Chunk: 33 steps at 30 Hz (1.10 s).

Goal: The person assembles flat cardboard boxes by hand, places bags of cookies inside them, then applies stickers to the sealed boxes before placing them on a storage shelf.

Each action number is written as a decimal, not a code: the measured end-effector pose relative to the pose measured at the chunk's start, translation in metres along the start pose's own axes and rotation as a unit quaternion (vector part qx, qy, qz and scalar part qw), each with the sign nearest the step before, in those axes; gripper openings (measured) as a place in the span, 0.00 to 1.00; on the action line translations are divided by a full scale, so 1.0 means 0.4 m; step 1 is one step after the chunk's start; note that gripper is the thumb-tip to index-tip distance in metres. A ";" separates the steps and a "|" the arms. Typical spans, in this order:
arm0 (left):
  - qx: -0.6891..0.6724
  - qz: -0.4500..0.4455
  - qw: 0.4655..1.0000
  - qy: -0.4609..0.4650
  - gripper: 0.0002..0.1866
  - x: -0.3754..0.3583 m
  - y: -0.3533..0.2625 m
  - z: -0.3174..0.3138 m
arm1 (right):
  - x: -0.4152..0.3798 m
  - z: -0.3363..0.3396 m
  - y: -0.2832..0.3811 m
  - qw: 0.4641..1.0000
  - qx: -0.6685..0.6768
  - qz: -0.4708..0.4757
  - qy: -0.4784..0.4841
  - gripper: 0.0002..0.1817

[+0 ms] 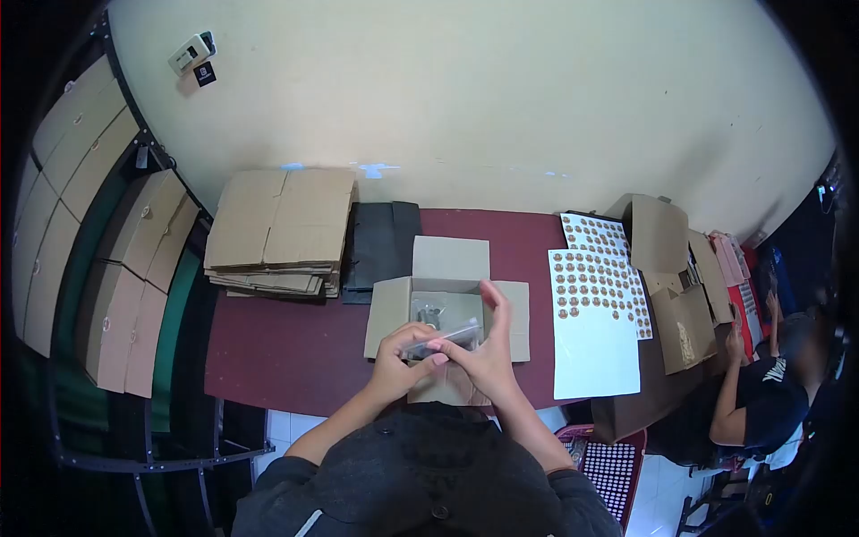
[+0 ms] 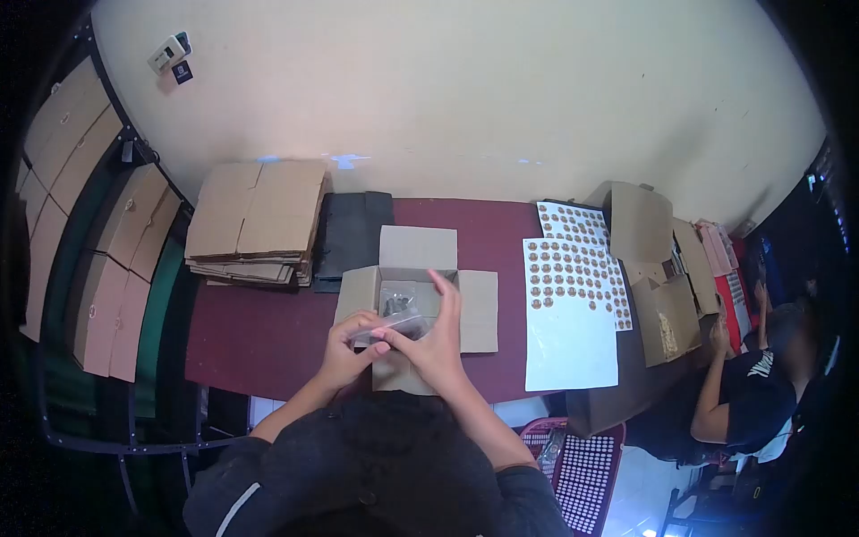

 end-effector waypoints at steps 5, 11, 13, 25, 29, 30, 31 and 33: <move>0.148 -0.057 0.987 0.014 0.08 0.019 -0.051 -0.001 | -0.057 -0.046 -0.143 0.917 0.165 -0.250 0.262 0.15; 0.156 -0.135 0.969 0.133 0.08 0.018 -0.125 -0.010 | -0.053 -0.019 -0.051 0.897 0.135 -0.201 0.369 0.09; 0.117 -0.131 0.967 0.182 0.09 0.013 -0.128 -0.009 | -0.062 0.001 -0.046 0.869 0.152 -0.207 0.422 0.13; 0.136 -0.132 0.971 0.145 0.06 0.019 -0.127 -0.016 | -0.089 0.075 -0.051 0.833 0.123 -0.201 0.500 0.22; 0.147 -0.127 0.972 0.133 0.06 0.033 -0.131 -0.015 | -0.077 0.074 -0.051 0.837 0.133 -0.218 0.484 0.22; 0.156 -0.127 0.969 0.146 0.07 0.030 -0.133 -0.017 | -0.077 0.074 -0.054 0.840 0.118 -0.210 0.486 0.22; 0.156 -0.129 0.968 0.146 0.07 0.029 -0.138 -0.015 | -0.079 0.075 -0.056 0.841 0.116 -0.209 0.485 0.22; 0.165 -0.126 0.965 0.160 0.07 0.029 -0.143 -0.020 | -0.071 0.078 -0.057 0.851 0.135 -0.192 0.470 0.21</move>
Point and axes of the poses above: each hand's wrist, its own x-axis towards the middle knuckle, its own z-axis out of the back of the hand, y = z × x, the point moved 8 cm from there along x, towards the middle knuckle, and after that the axes turned 6 degrees about x, right-handed, at the moved point
